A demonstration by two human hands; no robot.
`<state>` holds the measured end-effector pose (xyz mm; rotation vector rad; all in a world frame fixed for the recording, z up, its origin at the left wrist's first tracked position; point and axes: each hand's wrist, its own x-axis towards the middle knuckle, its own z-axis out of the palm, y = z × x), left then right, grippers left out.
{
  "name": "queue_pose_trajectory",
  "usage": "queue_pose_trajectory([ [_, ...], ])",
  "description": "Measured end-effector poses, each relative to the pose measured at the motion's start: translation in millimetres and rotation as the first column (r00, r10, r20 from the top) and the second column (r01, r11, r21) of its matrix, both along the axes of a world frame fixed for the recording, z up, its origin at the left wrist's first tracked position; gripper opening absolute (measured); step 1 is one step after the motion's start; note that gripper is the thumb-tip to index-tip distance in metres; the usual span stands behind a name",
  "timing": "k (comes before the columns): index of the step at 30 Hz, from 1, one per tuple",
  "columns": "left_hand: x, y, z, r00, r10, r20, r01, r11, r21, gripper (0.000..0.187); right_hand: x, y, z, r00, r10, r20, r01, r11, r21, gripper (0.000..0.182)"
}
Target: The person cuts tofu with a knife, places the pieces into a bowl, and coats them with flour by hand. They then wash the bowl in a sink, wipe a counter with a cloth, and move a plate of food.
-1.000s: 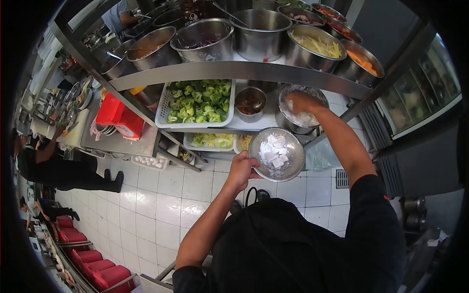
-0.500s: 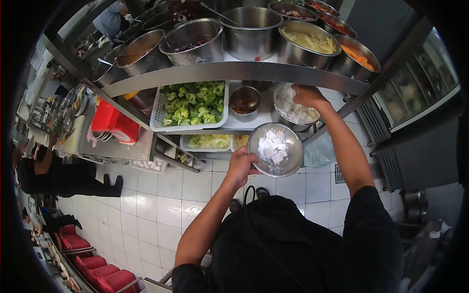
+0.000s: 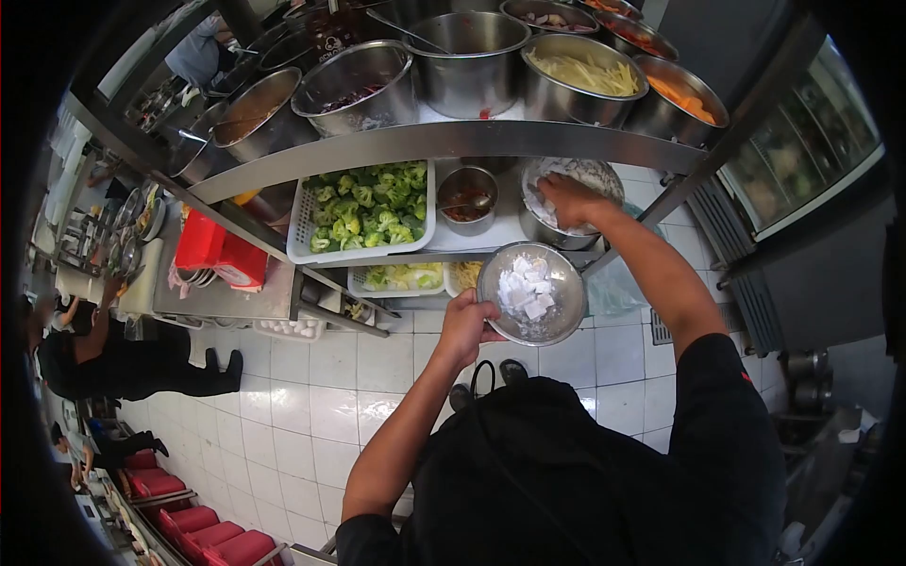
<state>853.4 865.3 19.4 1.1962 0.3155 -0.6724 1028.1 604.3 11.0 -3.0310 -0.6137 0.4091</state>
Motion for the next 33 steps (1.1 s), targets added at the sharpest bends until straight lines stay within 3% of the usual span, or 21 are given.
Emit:
queue_pose_trajectory([
  [4, -3.0, 0.9, 4.3, 1.000, 0.024, 0.019, -0.024, 1.000, -0.010, 0.025, 11.0, -1.2, 11.1, 0.999, 0.032, 0.002, -0.032, 0.996, 0.079, 0.049],
  [7, -1.6, 2.5, 6.9, 0.999, 0.032, 0.029, -0.032, 0.999, -0.012, 0.026, 19.7, -10.6, 5.0, 0.987, -0.071, 0.147, 0.028, 0.960, 0.277, 0.042],
  [10, -2.9, 2.3, 8.4, 0.997, 0.065, 0.033, -0.064, 0.998, -0.023, 0.023, 18.3, -11.9, 22.2, 0.986, -0.124, 0.113, 0.103, 0.979, 0.175, 0.046],
  [16, 2.4, -5.4, 1.3, 0.998, 0.058, 0.034, -0.058, 0.998, -0.020, 0.017, -1.9, -14.4, 43.7, 0.949, -0.292, 0.122, 0.276, 0.951, 0.137, 0.051],
  [22, 5.9, -16.9, 11.4, 1.000, 0.006, 0.021, -0.006, 1.000, -0.024, 0.021, -37.0, -7.4, 82.5, 0.937, -0.342, -0.067, 0.348, 0.921, 0.174, 0.059],
  [25, 6.2, -20.7, 10.6, 1.000, 0.001, 0.026, 0.000, 0.999, -0.044, 0.023, -67.7, -0.3, 90.2, 0.930, -0.217, -0.295, 0.327, 0.857, 0.400, 0.053],
  [26, 6.4, -21.1, 10.0, 1.000, -0.006, 0.020, 0.007, 0.999, -0.045, 0.023, -73.9, 6.2, 101.5, 0.939, -0.177, -0.294, 0.276, 0.898, 0.342, 0.052],
  [29, 4.8, -20.9, 6.9, 1.000, -0.013, 0.028, 0.014, 0.999, -0.047, 0.025, -64.3, 10.5, 77.4, 0.957, -0.270, 0.105, 0.227, 0.925, 0.306, 0.050],
  [30, 3.8, -20.4, 5.6, 0.999, -0.016, 0.036, 0.018, 0.999, -0.046, 0.026, -43.2, 14.8, 80.5, 0.945, -0.314, -0.095, 0.327, 0.929, 0.175, 0.052],
  [33, 1.1, -16.8, -0.2, 1.000, -0.022, 0.005, 0.022, 1.000, -0.022, 0.028, -5.6, 4.8, 26.1, 0.995, -0.098, 0.017, 0.096, 0.990, 0.103, 0.056],
])
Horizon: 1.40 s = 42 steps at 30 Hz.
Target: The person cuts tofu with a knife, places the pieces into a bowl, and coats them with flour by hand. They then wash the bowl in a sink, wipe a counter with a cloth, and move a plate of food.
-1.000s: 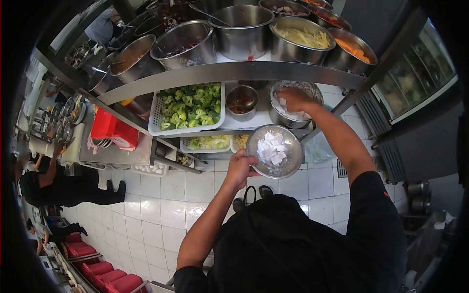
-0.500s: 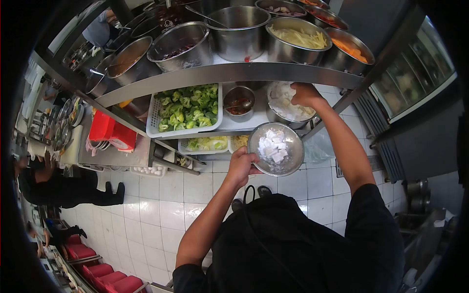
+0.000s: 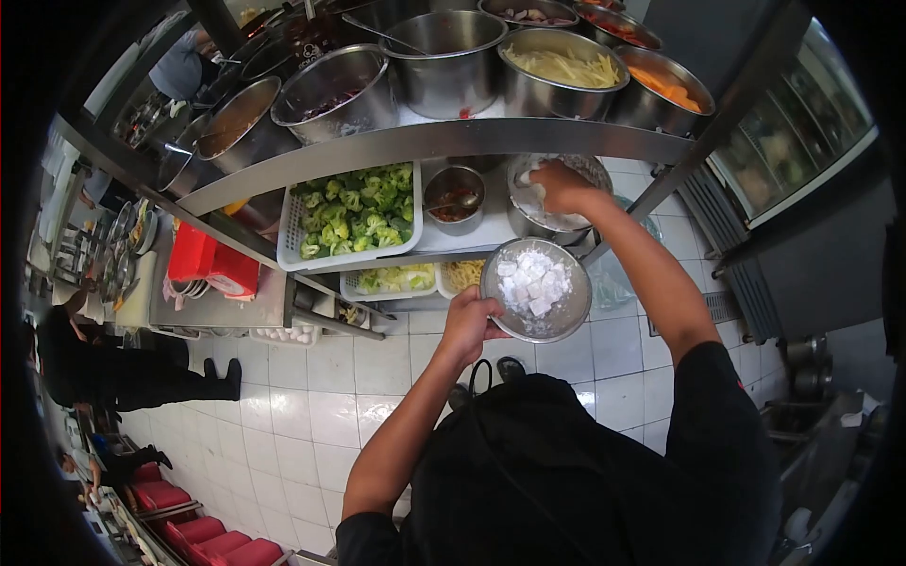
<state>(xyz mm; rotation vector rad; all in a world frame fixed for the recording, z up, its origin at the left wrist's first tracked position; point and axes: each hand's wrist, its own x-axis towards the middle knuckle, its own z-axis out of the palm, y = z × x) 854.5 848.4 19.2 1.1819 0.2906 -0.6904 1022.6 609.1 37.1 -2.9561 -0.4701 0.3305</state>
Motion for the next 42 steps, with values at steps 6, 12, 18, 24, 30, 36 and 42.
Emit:
queue_pose_trajectory([
  [6, -9.8, 7.8, -3.3, 0.994, 0.106, 0.002, -0.106, 0.993, -0.047, 0.015, 28.4, -2.1, -27.5, 0.993, 0.106, 0.052, -0.111, 0.989, 0.099, 0.042],
  [12, -7.7, 12.9, -2.7, 0.997, 0.072, -0.005, -0.072, 0.997, -0.017, 0.025, 37.4, -17.7, -24.3, 0.985, 0.056, 0.161, -0.066, 0.996, 0.059, 0.035],
  [18, -2.9, 6.7, -2.6, 0.998, 0.052, 0.018, -0.052, 0.998, -0.020, 0.021, 4.2, -15.3, 18.3, 0.986, -0.127, 0.106, 0.113, 0.985, 0.131, 0.039],
  [24, 0.3, 0.2, 0.7, 1.000, 0.026, -0.006, -0.026, 0.999, -0.024, 0.019, -52.0, -4.6, 81.2, 0.974, -0.125, -0.191, 0.158, 0.972, 0.172, 0.056],
  [30, -3.0, -1.5, 7.7, 1.000, 0.018, 0.015, -0.018, 1.000, -0.016, 0.019, -7.4, -29.3, 7.5, 0.857, -0.510, -0.070, 0.513, 0.838, 0.183, 0.065],
  [36, -8.5, 6.5, -10.3, 0.994, 0.105, -0.003, -0.105, 0.994, -0.040, 0.013, 1.9, -18.3, -16.5, 0.931, -0.365, -0.005, 0.362, 0.921, 0.145, 0.064],
  [42, -8.3, 10.4, -8.7, 0.995, 0.095, -0.010, -0.096, 0.994, -0.047, 0.013, 15.7, -15.4, -23.0, 0.962, -0.252, 0.104, 0.239, 0.963, 0.128, 0.060],
])
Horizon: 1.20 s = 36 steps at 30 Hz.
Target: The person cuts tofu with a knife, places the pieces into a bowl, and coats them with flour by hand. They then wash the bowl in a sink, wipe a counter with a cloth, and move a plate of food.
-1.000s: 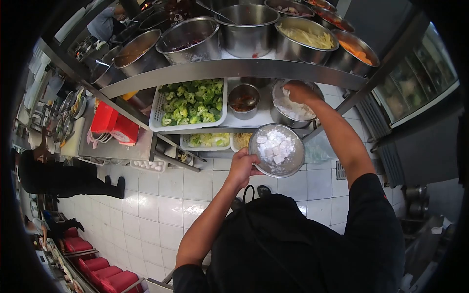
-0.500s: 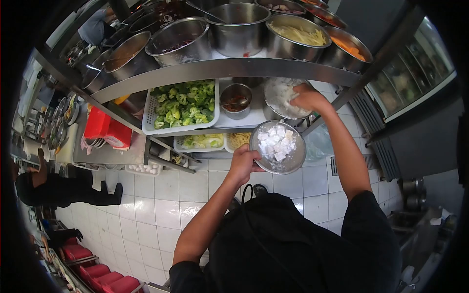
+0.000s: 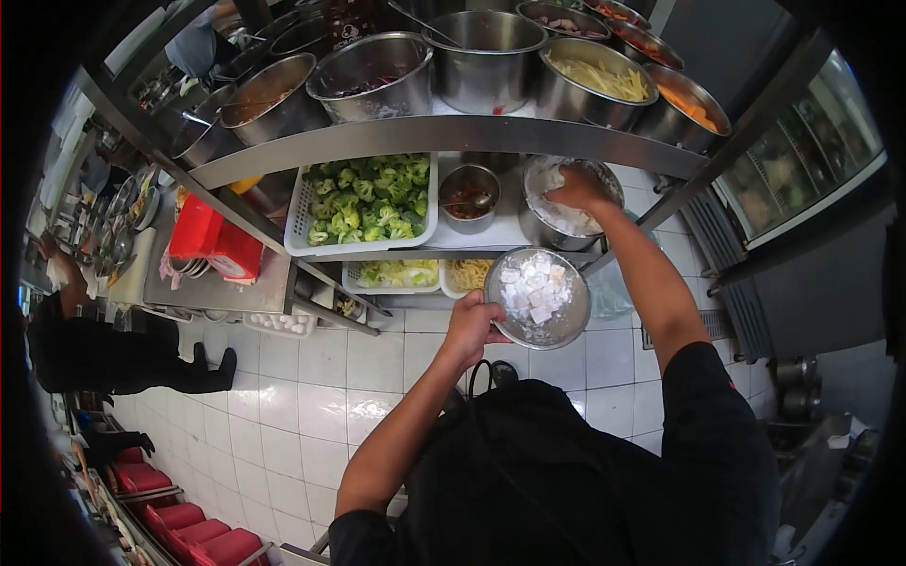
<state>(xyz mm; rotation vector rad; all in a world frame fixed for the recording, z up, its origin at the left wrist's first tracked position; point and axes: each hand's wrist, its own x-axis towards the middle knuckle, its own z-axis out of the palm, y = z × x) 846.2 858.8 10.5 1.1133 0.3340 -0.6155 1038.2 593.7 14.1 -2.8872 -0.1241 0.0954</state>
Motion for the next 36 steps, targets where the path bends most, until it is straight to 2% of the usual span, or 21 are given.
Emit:
queue_pose_trajectory([
  [4, -0.6, 2.9, -2.9, 1.000, 0.012, 0.003, -0.012, 1.000, -0.010, 0.013, 2.8, -0.7, 3.0, 0.986, 0.091, 0.140, -0.111, 0.984, 0.143, 0.056],
  [7, -1.8, 4.4, 0.6, 1.000, 0.008, -0.009, -0.008, 1.000, 0.000, 0.015, 10.7, -3.9, 15.2, 0.997, 0.043, 0.059, -0.042, 0.999, -0.022, 0.057],
  [10, 0.5, 3.0, 5.3, 1.000, 0.002, -0.002, -0.002, 1.000, -0.006, 0.019, 17.8, -9.0, -14.2, 0.991, -0.013, -0.131, 0.020, 0.999, 0.046, 0.052],
  [13, 1.8, 6.1, 1.3, 1.000, 0.006, 0.003, -0.006, 1.000, -0.012, 0.021, -2.9, 8.1, 8.6, 0.978, 0.026, -0.205, -0.012, 0.997, 0.072, 0.049],
  [16, 0.0, 7.1, 4.1, 0.999, 0.041, -0.006, -0.042, 0.999, -0.036, 0.021, -16.4, 13.9, 38.8, 0.957, 0.146, -0.249, -0.141, 0.989, 0.036, 0.048],
  [17, -0.6, 7.4, 3.1, 0.999, 0.043, -0.008, -0.043, 0.998, -0.039, 0.021, -17.1, 13.0, 45.6, 0.934, 0.143, -0.328, -0.122, 0.989, 0.084, 0.057],
  [20, 5.0, 7.7, 3.0, 1.000, -0.018, -0.001, 0.018, 1.000, -0.003, 0.022, -16.6, 6.4, 30.1, 0.906, 0.190, -0.377, -0.203, 0.979, 0.005, 0.069],
  [21, 5.5, 8.2, 2.9, 0.999, -0.045, -0.006, 0.045, 0.999, 0.017, 0.022, -16.4, 6.7, 19.8, 0.907, 0.197, -0.372, -0.226, 0.973, -0.037, 0.079],
  [24, 6.6, 7.8, 3.4, 0.998, -0.053, -0.015, 0.053, 0.998, 0.021, 0.022, -17.5, 9.4, 3.6, 0.943, 0.147, -0.298, -0.179, 0.980, -0.086, 0.078],
  [27, 5.6, 6.5, 5.3, 1.000, -0.028, 0.003, 0.028, 0.999, 0.019, 0.022, -15.1, 9.0, 18.0, 0.920, 0.110, -0.377, -0.140, 0.989, -0.053, 0.079],
  [30, 7.7, 6.8, 3.8, 0.999, -0.052, -0.002, 0.052, 0.998, 0.035, 0.021, -18.6, 3.1, 18.0, 0.943, 0.100, -0.317, -0.115, 0.993, -0.028, 0.075],
  [33, 6.7, 2.4, 4.5, 1.000, 0.004, 0.010, -0.004, 1.000, 0.000, 0.014, -24.1, 8.4, 15.9, 0.954, 0.105, -0.280, -0.131, 0.988, -0.078, 0.075],
  [36, 8.3, -1.1, 3.7, 1.000, -0.006, 0.011, 0.006, 1.000, -0.005, 0.014, -17.1, -3.3, 3.9, 0.971, 0.095, -0.217, -0.104, 0.994, -0.028, 0.065],
])
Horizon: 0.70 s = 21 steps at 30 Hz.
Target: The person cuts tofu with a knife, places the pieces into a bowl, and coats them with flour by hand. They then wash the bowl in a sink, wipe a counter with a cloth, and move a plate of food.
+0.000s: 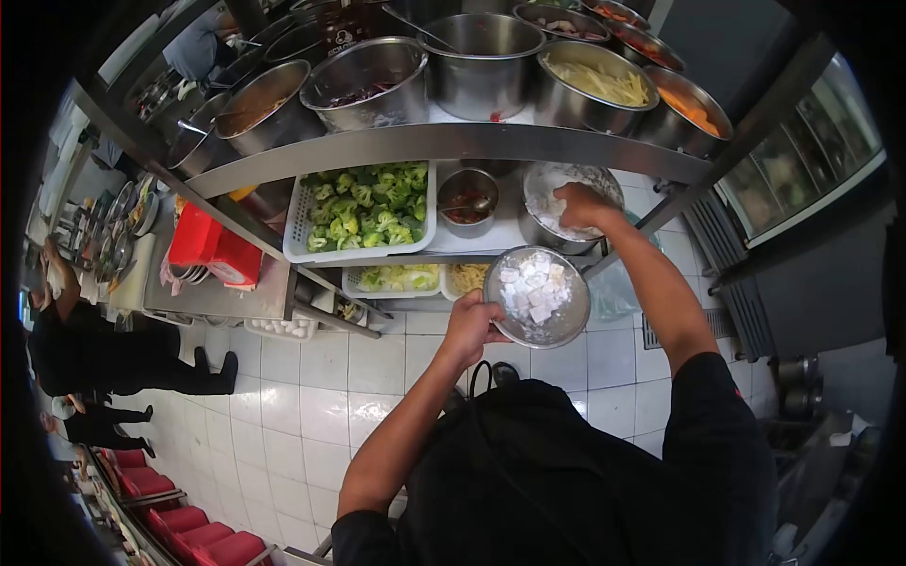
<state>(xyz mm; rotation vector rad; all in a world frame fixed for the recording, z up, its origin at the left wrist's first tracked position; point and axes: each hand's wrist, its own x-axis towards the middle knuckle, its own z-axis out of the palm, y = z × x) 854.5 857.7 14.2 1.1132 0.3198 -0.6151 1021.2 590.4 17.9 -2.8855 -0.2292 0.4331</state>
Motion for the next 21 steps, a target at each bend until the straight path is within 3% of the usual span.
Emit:
queue_pose_trajectory([
  [1, 0.3, 0.6, -1.0, 1.000, -0.019, 0.002, 0.019, 1.000, 0.003, 0.015, 4.9, -3.2, 3.4, 1.000, -0.018, -0.020, 0.017, 1.000, -0.016, 0.056],
  [4, 1.0, 0.5, 0.1, 0.998, -0.056, 0.003, 0.056, 0.998, 0.009, 0.019, 11.4, -10.2, 1.0, 0.977, -0.105, 0.184, 0.093, 0.993, 0.070, 0.052],
  [5, 1.1, -0.1, 2.7, 0.998, -0.060, 0.002, 0.060, 0.998, 0.016, 0.019, 15.2, -12.3, 1.5, 0.981, -0.088, 0.171, 0.092, 0.996, -0.018, 0.046],
  [8, 2.7, -4.0, 4.7, 0.998, -0.060, 0.000, 0.060, 0.998, 0.020, 0.019, -1.2, -4.9, 23.6, 0.972, -0.146, 0.187, 0.143, 0.989, 0.026, 0.049],
  [11, 3.9, -8.1, -0.6, 0.999, -0.033, -0.011, 0.033, 0.999, -0.007, 0.017, -33.0, 1.9, 44.5, 0.970, -0.189, 0.151, 0.173, 0.978, 0.115, 0.055],
  [14, 4.8, -8.3, -0.6, 0.998, -0.059, -0.019, 0.058, 0.998, -0.010, 0.018, -75.7, 15.4, 60.0, 0.994, -0.108, -0.019, 0.107, 0.926, 0.361, 0.044],
  [17, 5.8, -9.7, 4.0, 0.996, -0.083, -0.013, 0.083, 0.997, 0.001, 0.021, -98.0, 31.6, 81.9, 0.988, -0.047, -0.146, 0.096, 0.932, 0.350, 0.043],
  [21, 3.7, -7.0, -2.4, 0.996, -0.088, -0.002, 0.088, 0.996, -0.002, 0.023, -51.1, 13.6, 63.6, 0.971, -0.236, 0.036, 0.227, 0.960, 0.166, 0.055],
])
